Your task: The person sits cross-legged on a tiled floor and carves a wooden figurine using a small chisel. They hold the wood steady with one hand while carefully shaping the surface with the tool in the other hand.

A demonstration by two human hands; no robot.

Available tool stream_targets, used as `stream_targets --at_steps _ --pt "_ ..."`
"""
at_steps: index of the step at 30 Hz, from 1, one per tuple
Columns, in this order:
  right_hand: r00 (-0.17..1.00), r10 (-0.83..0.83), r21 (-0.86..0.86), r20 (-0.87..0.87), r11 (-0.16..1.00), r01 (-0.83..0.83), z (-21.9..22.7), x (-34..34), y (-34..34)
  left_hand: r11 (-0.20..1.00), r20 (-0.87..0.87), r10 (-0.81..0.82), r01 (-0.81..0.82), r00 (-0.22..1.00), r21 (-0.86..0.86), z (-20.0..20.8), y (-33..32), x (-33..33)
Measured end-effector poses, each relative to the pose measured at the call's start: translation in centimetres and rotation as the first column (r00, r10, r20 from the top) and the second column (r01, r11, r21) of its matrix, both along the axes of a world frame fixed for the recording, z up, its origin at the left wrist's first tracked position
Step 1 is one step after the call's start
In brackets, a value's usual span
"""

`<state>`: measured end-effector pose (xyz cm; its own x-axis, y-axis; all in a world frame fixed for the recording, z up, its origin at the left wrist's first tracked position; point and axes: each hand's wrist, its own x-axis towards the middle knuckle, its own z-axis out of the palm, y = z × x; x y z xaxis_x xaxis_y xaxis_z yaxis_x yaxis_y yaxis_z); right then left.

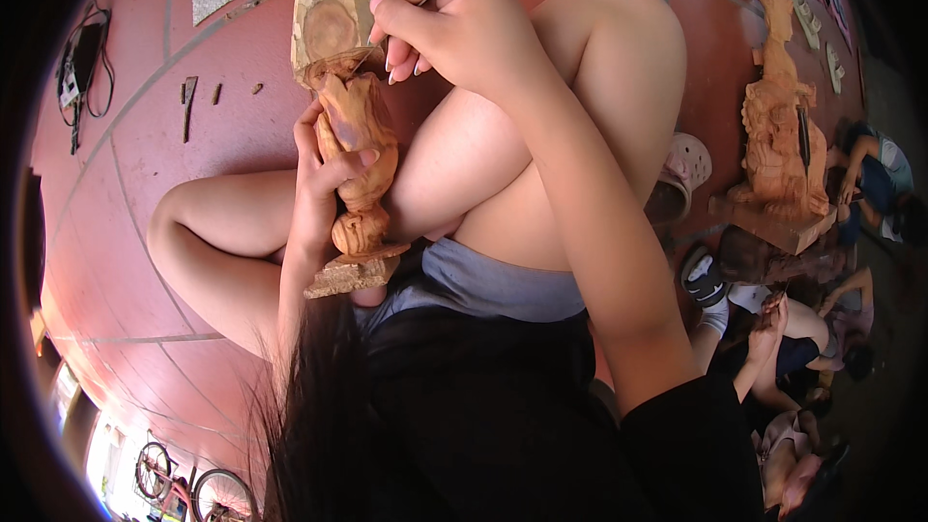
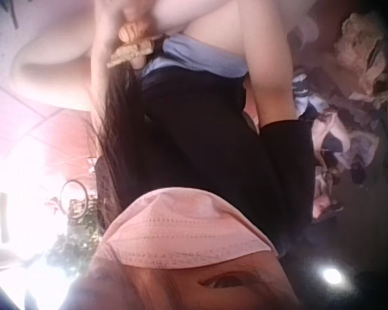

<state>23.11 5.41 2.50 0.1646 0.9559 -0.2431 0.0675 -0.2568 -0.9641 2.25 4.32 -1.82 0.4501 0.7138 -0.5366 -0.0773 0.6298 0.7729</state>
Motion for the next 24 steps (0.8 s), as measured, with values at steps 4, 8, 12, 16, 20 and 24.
stream_targets --at_steps 4,8,12,16,20,24 --pt "1.0 0.004 -0.044 0.003 0.999 -0.004 0.5 0.3 0.1 1.0 0.027 0.015 -0.014 1.0 -0.017 0.0 0.0 0.0" --pt "1.0 -0.015 0.033 -0.015 0.999 0.016 -0.4 0.1 0.3 0.999 0.058 0.032 -0.031 0.998 -0.025 -0.1 -0.1 -0.1" --pt "1.0 0.004 -0.008 -0.021 1.0 -0.004 -0.3 0.2 0.3 0.999 0.078 0.044 -0.041 0.996 -0.036 0.3 -0.1 0.0" --pt "1.0 0.005 -0.016 -0.015 1.0 -0.006 -0.2 0.4 0.4 0.999 0.068 0.043 -0.041 0.997 -0.033 0.1 -0.1 -0.1" --pt "0.998 -0.007 0.054 -0.063 0.998 0.01 -0.5 -0.1 0.3 0.998 0.069 0.044 -0.041 0.997 -0.037 -0.1 -0.1 -0.1" --pt "0.999 0.033 0.049 0.009 0.998 -0.034 0.2 -0.4 -0.3 1.0 0.046 0.03 -0.03 0.998 0.001 -0.2 0.0 -0.1"
